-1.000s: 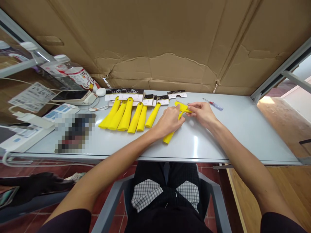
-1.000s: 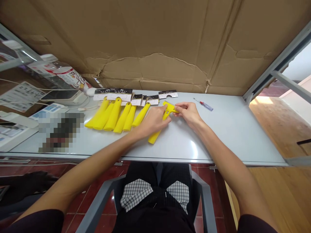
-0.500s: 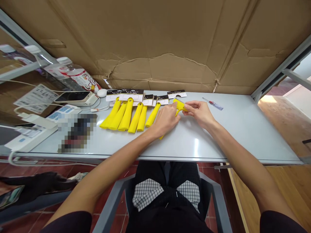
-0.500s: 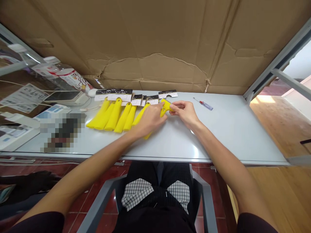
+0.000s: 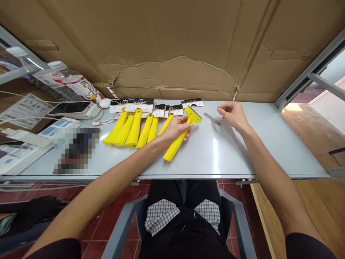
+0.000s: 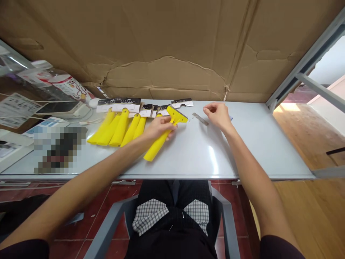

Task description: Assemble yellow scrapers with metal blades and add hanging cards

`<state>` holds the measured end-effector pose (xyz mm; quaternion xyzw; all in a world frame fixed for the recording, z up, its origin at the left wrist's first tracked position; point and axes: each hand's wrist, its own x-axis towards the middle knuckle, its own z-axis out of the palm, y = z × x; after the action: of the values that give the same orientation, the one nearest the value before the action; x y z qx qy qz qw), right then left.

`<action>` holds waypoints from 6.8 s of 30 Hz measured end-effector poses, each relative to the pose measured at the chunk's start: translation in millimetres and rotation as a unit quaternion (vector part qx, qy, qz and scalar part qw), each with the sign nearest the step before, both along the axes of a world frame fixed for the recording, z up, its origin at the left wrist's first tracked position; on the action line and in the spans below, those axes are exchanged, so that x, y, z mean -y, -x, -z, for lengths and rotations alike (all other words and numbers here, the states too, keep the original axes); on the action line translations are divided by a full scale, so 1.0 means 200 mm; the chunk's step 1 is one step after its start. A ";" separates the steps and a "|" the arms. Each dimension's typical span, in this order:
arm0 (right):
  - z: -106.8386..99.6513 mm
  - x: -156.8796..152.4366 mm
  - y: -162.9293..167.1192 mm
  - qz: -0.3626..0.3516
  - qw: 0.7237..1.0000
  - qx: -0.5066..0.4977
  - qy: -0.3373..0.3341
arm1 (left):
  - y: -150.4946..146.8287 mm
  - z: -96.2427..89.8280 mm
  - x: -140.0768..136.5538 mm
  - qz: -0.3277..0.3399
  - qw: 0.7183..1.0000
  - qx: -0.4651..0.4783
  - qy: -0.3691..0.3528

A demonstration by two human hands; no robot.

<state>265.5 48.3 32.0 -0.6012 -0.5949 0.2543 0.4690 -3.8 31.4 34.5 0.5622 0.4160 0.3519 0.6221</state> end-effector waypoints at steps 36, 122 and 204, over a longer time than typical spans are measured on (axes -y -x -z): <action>0.04 -0.19 0.27 -0.129 0.912 0.372 0.116 | 0.08 0.07 0.04 -0.033 0.984 0.146 0.098; 0.06 0.11 0.45 -0.124 0.987 -0.100 0.005 | 0.06 0.09 0.05 -0.032 0.991 0.114 0.065; 0.02 -0.15 -0.43 -0.067 0.933 0.347 0.063 | 0.06 0.06 0.05 -0.045 0.979 0.145 0.136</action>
<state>351.5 77.9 27.8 -0.6392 -0.7420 0.0974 0.1769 -15.6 22.1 21.7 0.3956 0.3902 0.3978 0.7300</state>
